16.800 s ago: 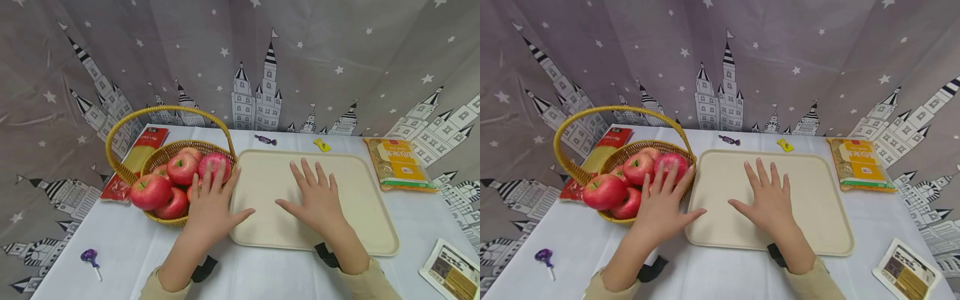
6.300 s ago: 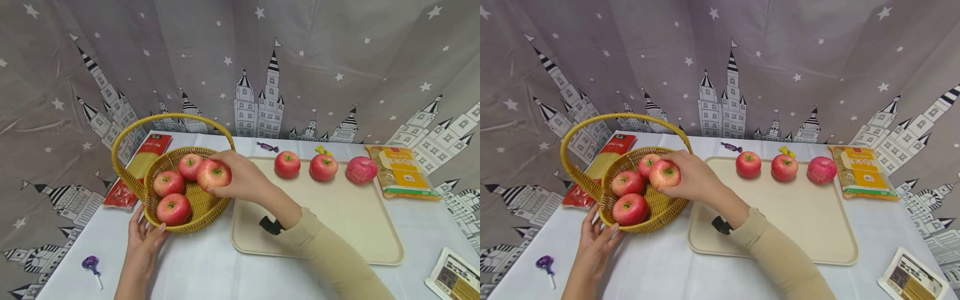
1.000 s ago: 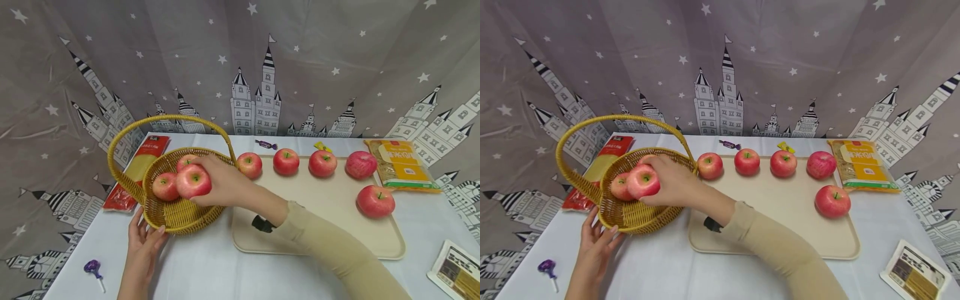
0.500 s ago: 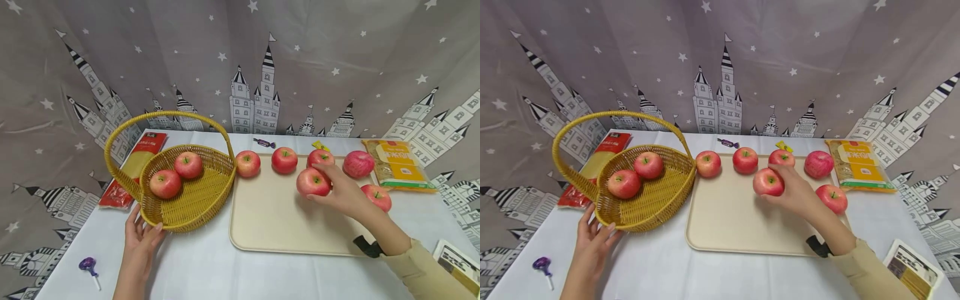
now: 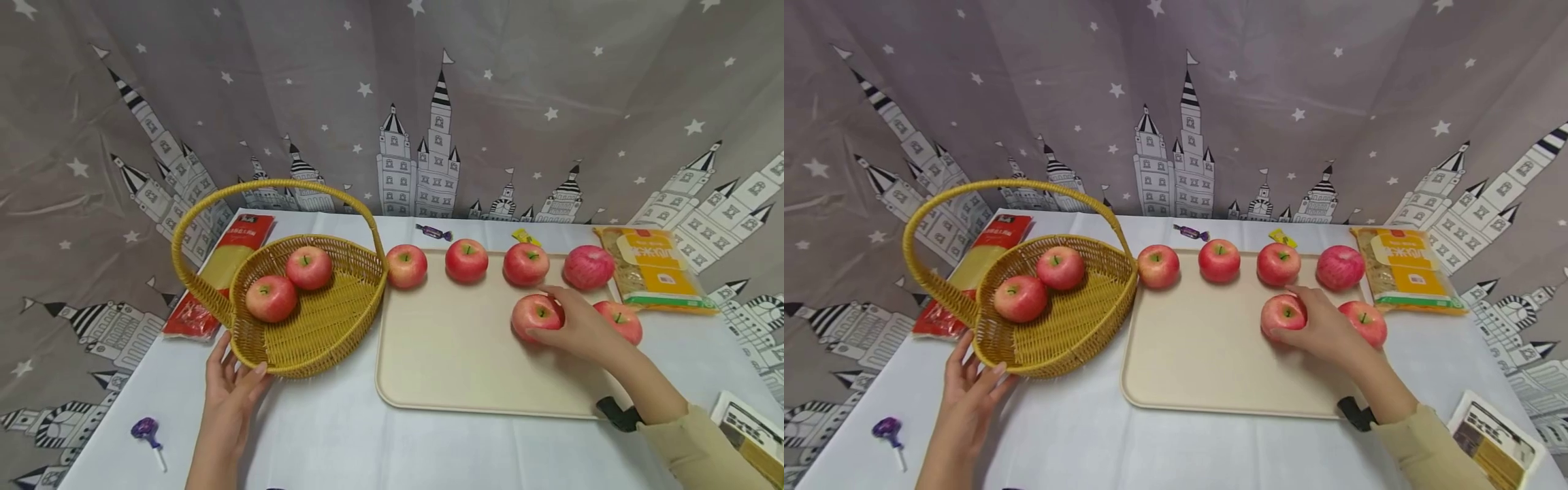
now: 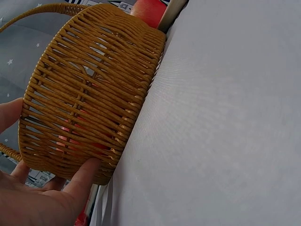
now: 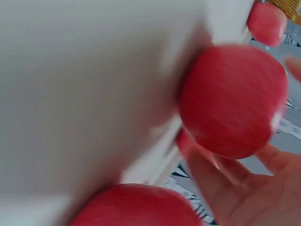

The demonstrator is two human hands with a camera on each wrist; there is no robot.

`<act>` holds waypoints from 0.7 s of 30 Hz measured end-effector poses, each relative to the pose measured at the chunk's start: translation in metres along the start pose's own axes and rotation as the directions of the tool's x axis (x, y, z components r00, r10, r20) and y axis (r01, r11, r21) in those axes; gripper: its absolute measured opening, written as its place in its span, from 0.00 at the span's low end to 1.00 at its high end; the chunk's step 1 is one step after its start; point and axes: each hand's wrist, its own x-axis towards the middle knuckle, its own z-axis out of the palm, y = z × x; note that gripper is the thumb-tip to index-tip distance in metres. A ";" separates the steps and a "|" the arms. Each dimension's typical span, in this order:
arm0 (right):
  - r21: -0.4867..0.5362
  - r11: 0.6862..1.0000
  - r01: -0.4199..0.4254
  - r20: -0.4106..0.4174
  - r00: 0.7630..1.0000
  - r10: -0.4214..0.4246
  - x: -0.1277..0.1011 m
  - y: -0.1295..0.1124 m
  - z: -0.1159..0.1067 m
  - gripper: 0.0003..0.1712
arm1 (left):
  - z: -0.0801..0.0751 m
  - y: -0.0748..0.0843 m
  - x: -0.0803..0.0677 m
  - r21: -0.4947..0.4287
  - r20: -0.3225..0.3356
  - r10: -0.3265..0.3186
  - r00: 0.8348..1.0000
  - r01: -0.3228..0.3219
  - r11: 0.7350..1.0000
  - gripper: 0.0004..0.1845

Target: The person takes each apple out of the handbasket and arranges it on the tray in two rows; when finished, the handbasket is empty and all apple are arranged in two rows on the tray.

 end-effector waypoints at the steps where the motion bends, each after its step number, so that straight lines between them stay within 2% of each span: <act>1: -0.001 1.000 0.008 -0.015 1.000 -0.008 0.000 -0.004 -0.002 0.53 | 0.001 0.000 0.000 -0.001 0.004 0.004 1.000 -0.004 1.000 0.45; 6: 0.043 0.997 0.067 -0.091 0.994 -0.063 0.010 -0.042 -0.005 0.49 | 0.000 -0.001 0.000 -0.012 0.014 0.013 1.000 -0.013 1.000 0.45; 9: 0.095 0.985 0.146 -0.088 0.987 -0.137 0.023 -0.079 0.014 0.44 | -0.003 -0.002 -0.001 -0.012 0.007 0.008 1.000 -0.008 1.000 0.45; 11: 0.126 0.959 0.253 -0.081 0.966 -0.244 0.035 -0.104 0.035 0.40 | -0.004 -0.002 -0.002 -0.009 0.006 0.010 1.000 -0.010 1.000 0.45; 15: 0.172 0.888 0.427 -0.048 0.904 -0.425 0.057 -0.156 0.077 0.37 | -0.003 -0.001 -0.002 -0.023 0.021 0.025 0.999 -0.025 0.999 0.45; 17: 0.172 0.865 0.471 -0.031 0.880 -0.474 0.071 -0.181 0.093 0.38 | -0.002 0.000 -0.002 -0.025 0.035 0.036 0.999 -0.035 0.999 0.45; 21: 0.140 0.853 0.503 -0.001 0.861 -0.508 0.104 -0.225 0.119 0.42 | -0.001 0.001 -0.002 -0.013 0.042 0.039 0.998 -0.038 0.999 0.46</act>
